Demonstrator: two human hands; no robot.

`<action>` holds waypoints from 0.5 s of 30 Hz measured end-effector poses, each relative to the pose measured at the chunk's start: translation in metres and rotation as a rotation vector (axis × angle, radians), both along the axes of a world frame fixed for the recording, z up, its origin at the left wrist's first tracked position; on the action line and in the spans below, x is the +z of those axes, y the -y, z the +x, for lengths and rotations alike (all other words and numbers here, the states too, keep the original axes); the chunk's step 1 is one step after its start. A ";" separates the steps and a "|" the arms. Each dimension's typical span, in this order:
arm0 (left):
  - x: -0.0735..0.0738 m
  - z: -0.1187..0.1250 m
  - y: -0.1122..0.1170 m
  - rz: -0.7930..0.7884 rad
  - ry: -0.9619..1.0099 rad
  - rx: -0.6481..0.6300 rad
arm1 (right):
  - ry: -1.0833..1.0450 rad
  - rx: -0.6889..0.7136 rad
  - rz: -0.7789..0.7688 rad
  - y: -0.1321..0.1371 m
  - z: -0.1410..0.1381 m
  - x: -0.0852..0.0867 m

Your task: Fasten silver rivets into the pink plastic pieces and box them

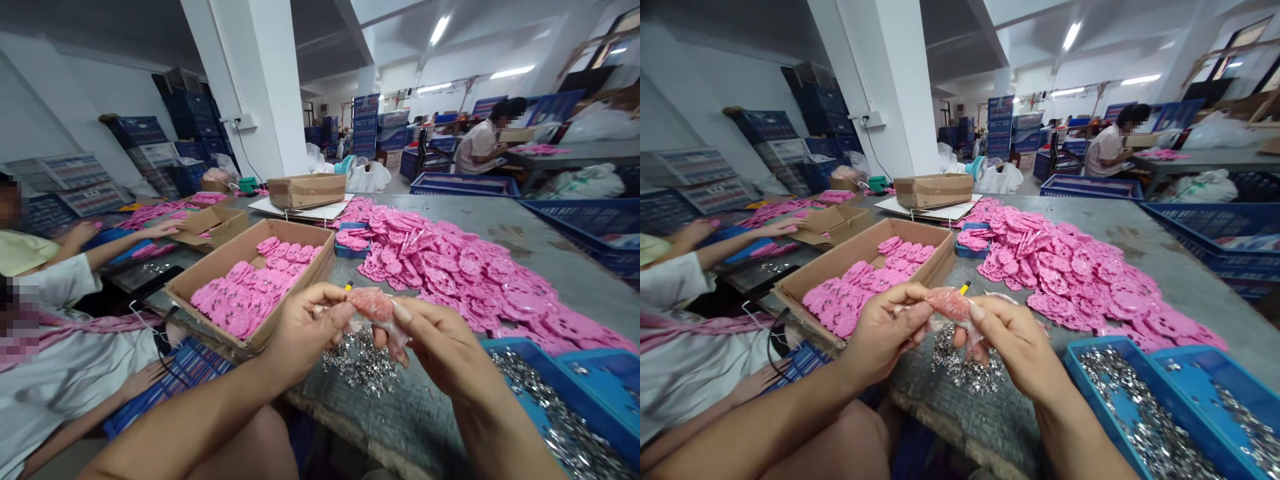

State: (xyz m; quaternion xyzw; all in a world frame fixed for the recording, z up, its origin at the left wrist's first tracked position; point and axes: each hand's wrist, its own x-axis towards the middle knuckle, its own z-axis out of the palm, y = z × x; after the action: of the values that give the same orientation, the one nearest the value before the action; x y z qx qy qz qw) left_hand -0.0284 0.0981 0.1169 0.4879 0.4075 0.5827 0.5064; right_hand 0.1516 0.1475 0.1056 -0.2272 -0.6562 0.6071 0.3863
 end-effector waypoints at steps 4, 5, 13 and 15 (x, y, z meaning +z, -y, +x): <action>-0.001 -0.001 0.000 0.028 -0.030 0.069 | 0.043 -0.065 0.101 0.002 0.002 -0.001; -0.001 -0.002 0.000 0.030 -0.040 0.081 | 0.056 -0.086 0.138 0.004 0.002 0.000; 0.006 0.003 -0.001 -0.057 0.037 0.143 | -0.052 -0.104 0.094 0.008 -0.008 -0.001; 0.006 0.005 -0.001 -0.108 0.139 0.082 | -0.164 -0.046 -0.022 0.007 -0.013 -0.001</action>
State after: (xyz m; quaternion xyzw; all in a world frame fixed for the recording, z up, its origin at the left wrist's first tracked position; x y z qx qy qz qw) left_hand -0.0232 0.0993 0.1227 0.4011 0.4217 0.6127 0.5347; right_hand 0.1382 0.1406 0.1044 -0.1959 -0.6101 0.6218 0.4503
